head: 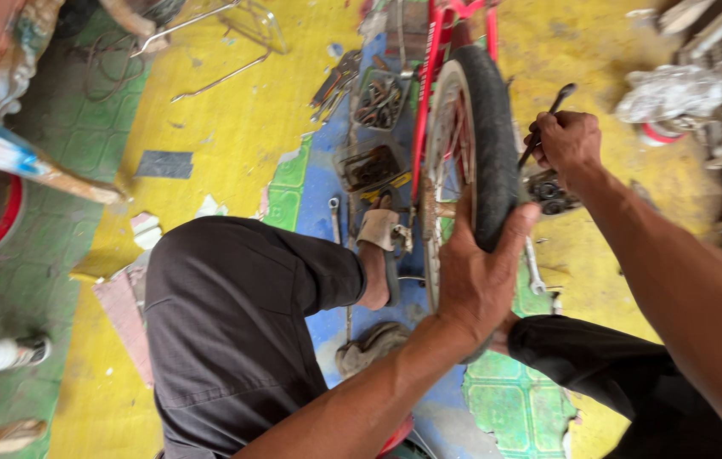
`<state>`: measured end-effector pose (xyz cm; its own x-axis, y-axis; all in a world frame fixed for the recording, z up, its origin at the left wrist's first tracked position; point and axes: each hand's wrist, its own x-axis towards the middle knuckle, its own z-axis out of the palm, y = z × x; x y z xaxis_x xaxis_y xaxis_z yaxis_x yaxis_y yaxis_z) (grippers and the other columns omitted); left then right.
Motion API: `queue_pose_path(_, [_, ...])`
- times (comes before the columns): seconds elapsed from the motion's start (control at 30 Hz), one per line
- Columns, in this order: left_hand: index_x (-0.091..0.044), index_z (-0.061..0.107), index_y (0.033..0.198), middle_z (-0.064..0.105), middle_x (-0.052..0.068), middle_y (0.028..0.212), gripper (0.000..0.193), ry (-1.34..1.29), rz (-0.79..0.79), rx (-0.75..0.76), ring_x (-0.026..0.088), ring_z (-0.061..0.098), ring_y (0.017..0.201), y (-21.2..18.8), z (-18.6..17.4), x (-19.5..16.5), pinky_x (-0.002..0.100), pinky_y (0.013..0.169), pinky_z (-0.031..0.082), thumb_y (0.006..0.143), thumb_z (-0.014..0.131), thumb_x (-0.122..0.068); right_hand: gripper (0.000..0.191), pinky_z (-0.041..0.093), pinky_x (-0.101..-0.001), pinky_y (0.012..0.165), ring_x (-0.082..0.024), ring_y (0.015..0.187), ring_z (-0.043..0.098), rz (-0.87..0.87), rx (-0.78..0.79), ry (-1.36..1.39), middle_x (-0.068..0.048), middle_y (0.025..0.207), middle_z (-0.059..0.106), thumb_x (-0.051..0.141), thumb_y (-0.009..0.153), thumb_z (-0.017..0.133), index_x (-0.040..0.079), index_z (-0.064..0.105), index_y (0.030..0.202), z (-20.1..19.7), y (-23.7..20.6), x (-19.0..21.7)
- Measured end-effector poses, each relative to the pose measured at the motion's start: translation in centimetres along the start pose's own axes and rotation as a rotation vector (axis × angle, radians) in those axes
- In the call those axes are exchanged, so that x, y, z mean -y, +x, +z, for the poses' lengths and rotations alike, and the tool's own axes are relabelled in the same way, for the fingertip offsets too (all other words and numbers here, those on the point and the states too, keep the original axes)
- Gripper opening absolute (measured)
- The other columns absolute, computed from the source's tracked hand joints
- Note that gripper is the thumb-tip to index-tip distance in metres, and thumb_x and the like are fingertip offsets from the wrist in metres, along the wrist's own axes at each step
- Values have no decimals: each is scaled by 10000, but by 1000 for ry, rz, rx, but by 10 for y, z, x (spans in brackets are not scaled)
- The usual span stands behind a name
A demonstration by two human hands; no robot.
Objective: The person uses a wrench to tighten or loosen the axle nut on a bicycle wheel while holding the tire with the other hand. The person repeatedly spins the wheel to check alignment and continues adjusting the nut.
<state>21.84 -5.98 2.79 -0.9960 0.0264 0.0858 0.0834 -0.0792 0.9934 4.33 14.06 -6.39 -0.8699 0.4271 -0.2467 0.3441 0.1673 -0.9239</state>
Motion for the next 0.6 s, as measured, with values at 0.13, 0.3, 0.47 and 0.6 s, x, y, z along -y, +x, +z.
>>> queue_pose_path(0.13, [-43,581,1323,716,96,907,623,3,-41,-3,210,695,772,-5,4,-4,366,687,551,951,648,-537,283,564,-304,535,-168,621,693,-381,-39,-139,-135,801,733,159,1055,570,-80,701,975,-43,-75,0])
queue_pose_path(0.3, [-58,514,1440,709,124,872,790,4,-162,37,231,676,661,-14,6,-8,402,581,551,877,622,-601,277,638,-332,616,-208,700,769,-569,-47,-273,-152,847,772,165,1053,555,-65,710,1031,-60,-154,-27])
queue_pose_path(0.47, [-51,442,1496,719,129,946,865,86,-74,48,248,706,707,-19,7,-10,396,628,565,897,575,-661,174,672,-301,661,-188,810,788,-691,-14,-236,-144,890,766,102,1044,561,-35,661,1086,-48,-188,-44])
queue_pose_path(0.6, [-64,449,1502,702,137,992,872,159,-93,61,268,699,721,-20,7,-9,425,642,562,897,546,-685,138,644,-304,651,-189,814,793,-643,-67,-210,-140,885,772,69,1012,610,-21,666,1100,-39,-201,-49])
